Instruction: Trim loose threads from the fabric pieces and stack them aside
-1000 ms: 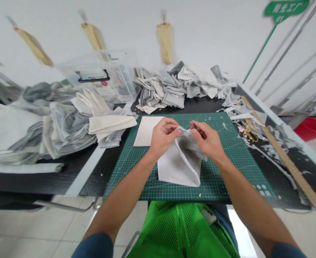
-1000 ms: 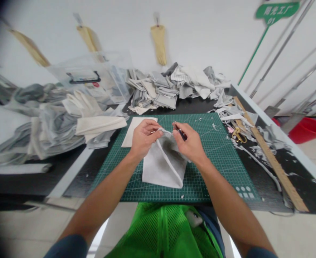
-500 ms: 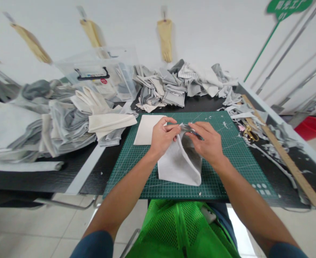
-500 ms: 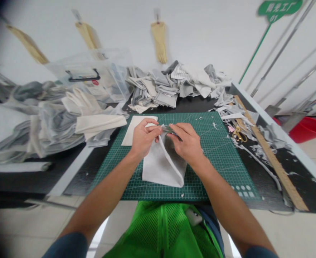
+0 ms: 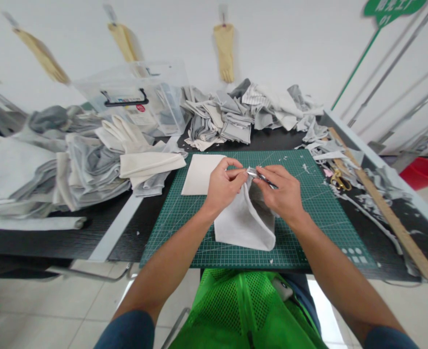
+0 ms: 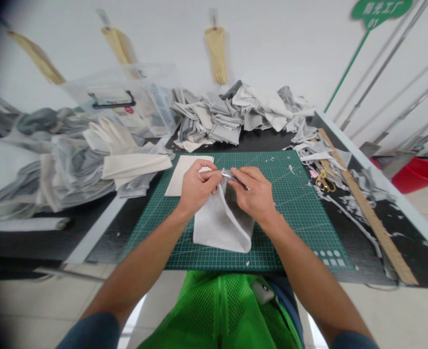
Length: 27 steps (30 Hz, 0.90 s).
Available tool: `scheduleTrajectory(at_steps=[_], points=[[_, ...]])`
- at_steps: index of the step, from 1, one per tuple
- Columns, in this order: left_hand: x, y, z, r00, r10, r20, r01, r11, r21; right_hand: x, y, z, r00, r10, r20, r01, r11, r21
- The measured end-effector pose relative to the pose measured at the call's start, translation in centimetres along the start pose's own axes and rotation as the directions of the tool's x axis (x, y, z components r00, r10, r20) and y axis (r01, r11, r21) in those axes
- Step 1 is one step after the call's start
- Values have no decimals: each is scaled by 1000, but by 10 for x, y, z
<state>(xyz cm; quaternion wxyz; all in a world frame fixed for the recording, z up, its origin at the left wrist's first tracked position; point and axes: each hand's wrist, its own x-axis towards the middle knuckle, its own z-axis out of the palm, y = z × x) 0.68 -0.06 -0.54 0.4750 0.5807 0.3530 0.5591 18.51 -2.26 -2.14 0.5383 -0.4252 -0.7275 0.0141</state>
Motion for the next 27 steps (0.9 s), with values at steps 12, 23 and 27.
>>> scheduleTrajectory(at_steps=[12, 23, 27], points=[[0, -2, 1, 1000, 23, 15, -23, 1000, 18, 1, 0, -1, 998, 54, -23, -53, 998, 34], [2, -4, -1, 1000, 8, -3, -8, 1000, -28, 0, 1, -1, 999, 33, -9, -33, 999, 18], [1, -1, 0, 1000, 12, -2, -12, 1000, -19, 0, 0, 0, 999, 44, -19, -44, 999, 31]])
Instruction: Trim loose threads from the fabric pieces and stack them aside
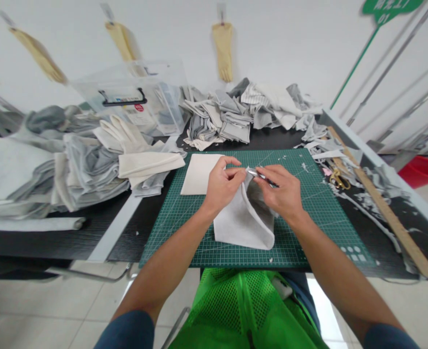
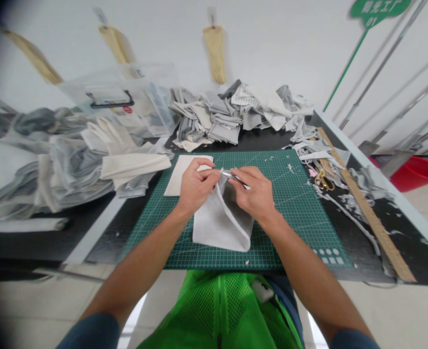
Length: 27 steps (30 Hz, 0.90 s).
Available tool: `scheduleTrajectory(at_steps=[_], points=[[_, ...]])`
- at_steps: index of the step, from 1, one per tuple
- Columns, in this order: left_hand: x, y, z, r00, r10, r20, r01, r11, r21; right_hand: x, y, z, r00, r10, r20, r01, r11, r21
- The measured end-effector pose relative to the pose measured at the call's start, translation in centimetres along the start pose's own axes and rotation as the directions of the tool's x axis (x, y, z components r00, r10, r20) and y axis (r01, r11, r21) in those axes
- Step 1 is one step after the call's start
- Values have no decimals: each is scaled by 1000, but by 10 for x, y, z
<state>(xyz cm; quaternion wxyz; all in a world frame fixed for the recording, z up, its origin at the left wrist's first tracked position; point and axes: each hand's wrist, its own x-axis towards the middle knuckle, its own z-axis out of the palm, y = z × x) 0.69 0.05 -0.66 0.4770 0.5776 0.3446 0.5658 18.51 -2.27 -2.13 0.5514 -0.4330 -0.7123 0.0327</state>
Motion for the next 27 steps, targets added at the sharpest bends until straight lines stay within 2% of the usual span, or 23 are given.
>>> scheduleTrajectory(at_steps=[3, 7, 11, 20, 27], points=[[0, 1, 0, 1000, 8, -1, -8, 1000, 10, 1, -1, -1, 1000, 15, -8, -15, 999, 29], [1, 1, 1, 999, 40, -31, -39, 998, 49, 3, 0, -5, 993, 118, -26, -115, 990, 82], [2, -1, 0, 996, 77, -54, -73, 994, 75, 5, 3, -9, 981, 189, 32, -191, 975, 117], [6, -8, -4, 977, 214, -22, -210, 971, 115, 6, 1, -11, 965, 192, 179, -227, 951, 208], [7, -11, -6, 946, 324, 20, -324, 939, 111, 5, -2, -10, 956, 136, 260, -207, 940, 271]])
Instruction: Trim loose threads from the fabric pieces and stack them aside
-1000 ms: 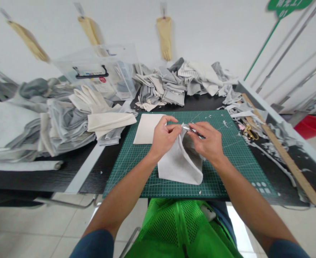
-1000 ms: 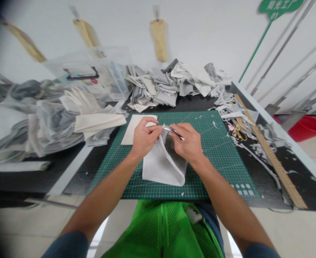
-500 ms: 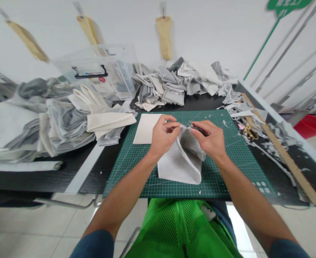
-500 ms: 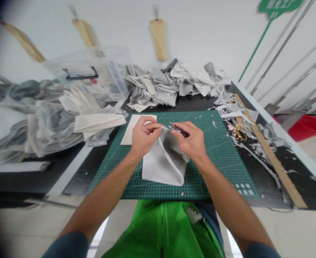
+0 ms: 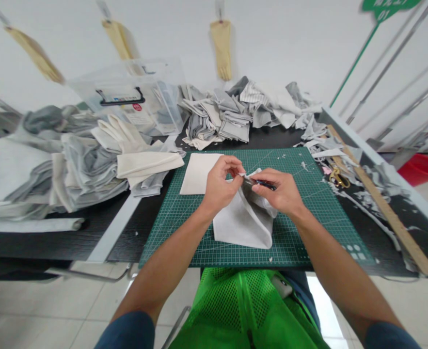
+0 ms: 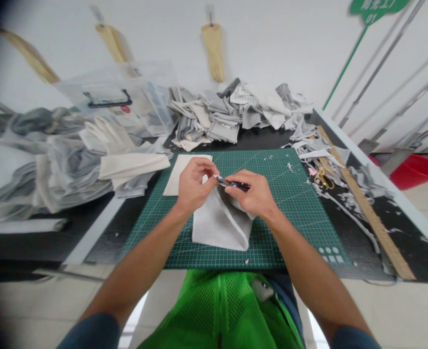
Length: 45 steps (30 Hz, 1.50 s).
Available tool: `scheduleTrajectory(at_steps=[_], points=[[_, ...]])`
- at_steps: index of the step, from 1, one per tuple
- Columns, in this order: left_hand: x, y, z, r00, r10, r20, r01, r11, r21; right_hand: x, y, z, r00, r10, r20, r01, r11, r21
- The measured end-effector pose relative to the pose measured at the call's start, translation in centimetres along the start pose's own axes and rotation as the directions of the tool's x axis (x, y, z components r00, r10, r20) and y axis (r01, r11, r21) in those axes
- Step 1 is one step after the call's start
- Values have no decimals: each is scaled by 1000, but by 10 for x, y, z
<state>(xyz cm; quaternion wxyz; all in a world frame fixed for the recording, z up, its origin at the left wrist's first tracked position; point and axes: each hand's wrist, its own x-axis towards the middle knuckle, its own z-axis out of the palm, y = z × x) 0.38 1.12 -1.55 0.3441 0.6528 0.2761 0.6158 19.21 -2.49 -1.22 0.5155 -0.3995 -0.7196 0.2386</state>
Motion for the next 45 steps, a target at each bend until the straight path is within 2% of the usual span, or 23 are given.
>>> scheduleTrajectory(at_steps=[6, 12, 18, 21, 25, 27, 32, 35, 39, 45], points=[[0, 1, 1, 1000, -1, 19, 3, 995, -100, -1, -1, -1, 994, -79, -75, 76, 996, -48], [-1, 2, 1, 999, -6, 40, 11, 990, -140, -2, -1, 2, 990, -127, -62, 124, 991, -54], [-1, 1, 0, 998, -21, 61, 32, 984, -177, -3, -2, 7, 988, -128, -81, 122, 990, -76], [0, -1, -2, 997, -38, 60, 45, 991, -126, -3, -4, 8, 988, -130, -86, 123, 989, -80], [1, 0, -6, 999, -10, 52, 7, 998, 70, -2, -6, 8, 987, -127, -96, 119, 989, -85], [1, 3, -6, 998, -39, 44, 35, 996, 83, -2, -7, 8, 986, -126, -104, 117, 989, -91], [-1, 8, -2, 963, -249, 106, 264, 950, -166, -2, -8, 8, 984, -142, -111, 131, 986, -99], [-1, 8, 0, 938, -313, 148, 342, 899, -272, -3, -8, 10, 982, -143, -124, 127, 983, -129], [-1, 6, 1, 925, -334, 181, 377, 861, -342, -4, -8, 11, 974, -157, -160, 132, 978, -160], [-2, 3, 2, 932, -310, 189, 360, 862, -356, -4, -9, 12, 962, -206, -178, 171, 966, -196]])
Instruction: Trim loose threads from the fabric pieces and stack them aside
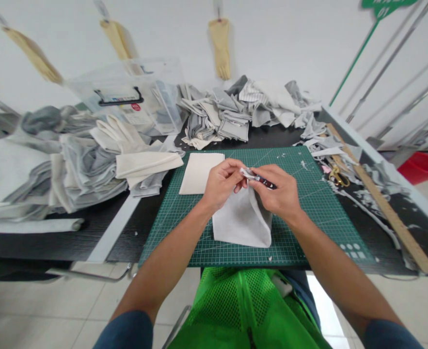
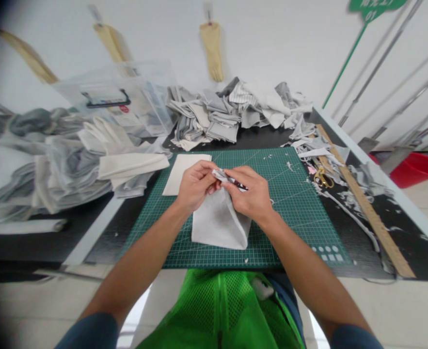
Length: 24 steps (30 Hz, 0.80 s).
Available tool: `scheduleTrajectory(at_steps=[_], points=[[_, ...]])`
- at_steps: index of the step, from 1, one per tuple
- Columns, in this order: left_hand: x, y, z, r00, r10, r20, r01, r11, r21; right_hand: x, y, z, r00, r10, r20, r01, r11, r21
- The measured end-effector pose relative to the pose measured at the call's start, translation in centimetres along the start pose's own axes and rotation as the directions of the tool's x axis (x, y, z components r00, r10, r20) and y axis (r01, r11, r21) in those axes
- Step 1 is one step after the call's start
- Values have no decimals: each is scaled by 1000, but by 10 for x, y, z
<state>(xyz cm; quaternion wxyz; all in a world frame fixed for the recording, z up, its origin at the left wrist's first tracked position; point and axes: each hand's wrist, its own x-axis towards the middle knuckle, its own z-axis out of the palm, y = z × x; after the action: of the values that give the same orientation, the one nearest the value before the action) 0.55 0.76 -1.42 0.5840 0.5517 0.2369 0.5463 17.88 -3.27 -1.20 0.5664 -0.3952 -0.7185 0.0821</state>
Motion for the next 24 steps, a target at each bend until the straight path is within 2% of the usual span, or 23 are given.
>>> scheduleTrajectory(at_steps=[5, 19, 24], points=[[1, 0, 0, 1000, -1, -14, 1, 1000, -16, -2, 2, 1, 997, -69, -30, 67, 996, -63], [1, 0, -1, 1000, -29, 4, 29, 998, -55, -1, -1, -1, 998, -48, -38, 44, 994, -97], [2, 1, -3, 999, -40, -23, 38, 994, -106, 1, -2, -8, 998, -47, -29, 44, 996, -72]])
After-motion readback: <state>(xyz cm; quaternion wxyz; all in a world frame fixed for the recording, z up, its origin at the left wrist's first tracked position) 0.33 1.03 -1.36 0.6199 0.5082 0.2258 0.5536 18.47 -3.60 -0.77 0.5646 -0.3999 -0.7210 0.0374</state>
